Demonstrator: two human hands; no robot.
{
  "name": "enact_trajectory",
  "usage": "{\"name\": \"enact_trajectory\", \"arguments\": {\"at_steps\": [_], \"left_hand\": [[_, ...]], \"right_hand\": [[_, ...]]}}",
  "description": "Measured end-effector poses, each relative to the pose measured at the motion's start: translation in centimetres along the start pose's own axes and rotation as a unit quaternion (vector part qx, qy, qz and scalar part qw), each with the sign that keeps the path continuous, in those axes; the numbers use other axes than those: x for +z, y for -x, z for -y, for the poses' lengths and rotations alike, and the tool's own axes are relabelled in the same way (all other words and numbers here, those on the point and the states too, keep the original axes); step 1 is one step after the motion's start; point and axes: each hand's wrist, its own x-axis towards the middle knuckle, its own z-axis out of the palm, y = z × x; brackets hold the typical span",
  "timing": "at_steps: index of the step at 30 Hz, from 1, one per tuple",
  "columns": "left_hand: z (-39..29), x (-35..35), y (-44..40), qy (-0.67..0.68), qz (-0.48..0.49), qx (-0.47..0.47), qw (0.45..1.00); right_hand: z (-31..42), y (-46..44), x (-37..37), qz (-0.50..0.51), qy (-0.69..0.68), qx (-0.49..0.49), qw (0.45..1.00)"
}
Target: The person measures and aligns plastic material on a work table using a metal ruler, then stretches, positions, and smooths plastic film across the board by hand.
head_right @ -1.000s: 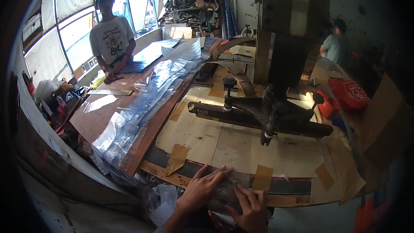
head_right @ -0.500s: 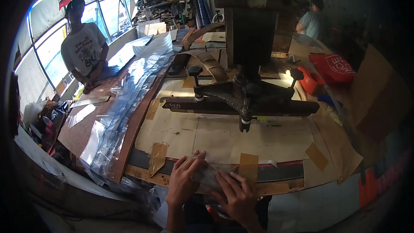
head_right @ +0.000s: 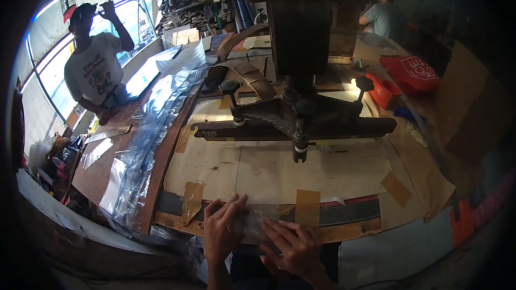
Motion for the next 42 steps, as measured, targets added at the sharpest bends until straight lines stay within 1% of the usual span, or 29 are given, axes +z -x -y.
{"name": "enact_trajectory", "arguments": {"at_steps": [3, 9, 18, 31, 42], "left_hand": [[0.06, 0.04, 0.13, -0.039, -0.008, 0.01, 0.999], [0.49, -0.09, -0.11, -0.027, -0.001, 0.02, 0.999], [0.03, -0.36, -0.38, 0.002, 0.006, -0.011, 1.0], [-0.06, 0.32, -0.21, -0.02, -0.044, -0.021, 0.999], [0.31, 0.11, -0.56, -0.014, -0.025, -0.017, 0.999]], "right_hand": [[-0.13, 0.02, -0.16, 0.004, -0.005, -0.002, 1.0], [0.0, 0.09, -0.12, 0.004, -0.012, 0.008, 1.0], [0.09, 0.07, -0.08, 0.009, -0.019, 0.018, 1.0], [0.13, 0.04, 0.02, 0.007, -0.005, 0.012, 1.0], [0.34, -0.08, -0.05, 0.012, -0.005, 0.022, 1.0]]}}
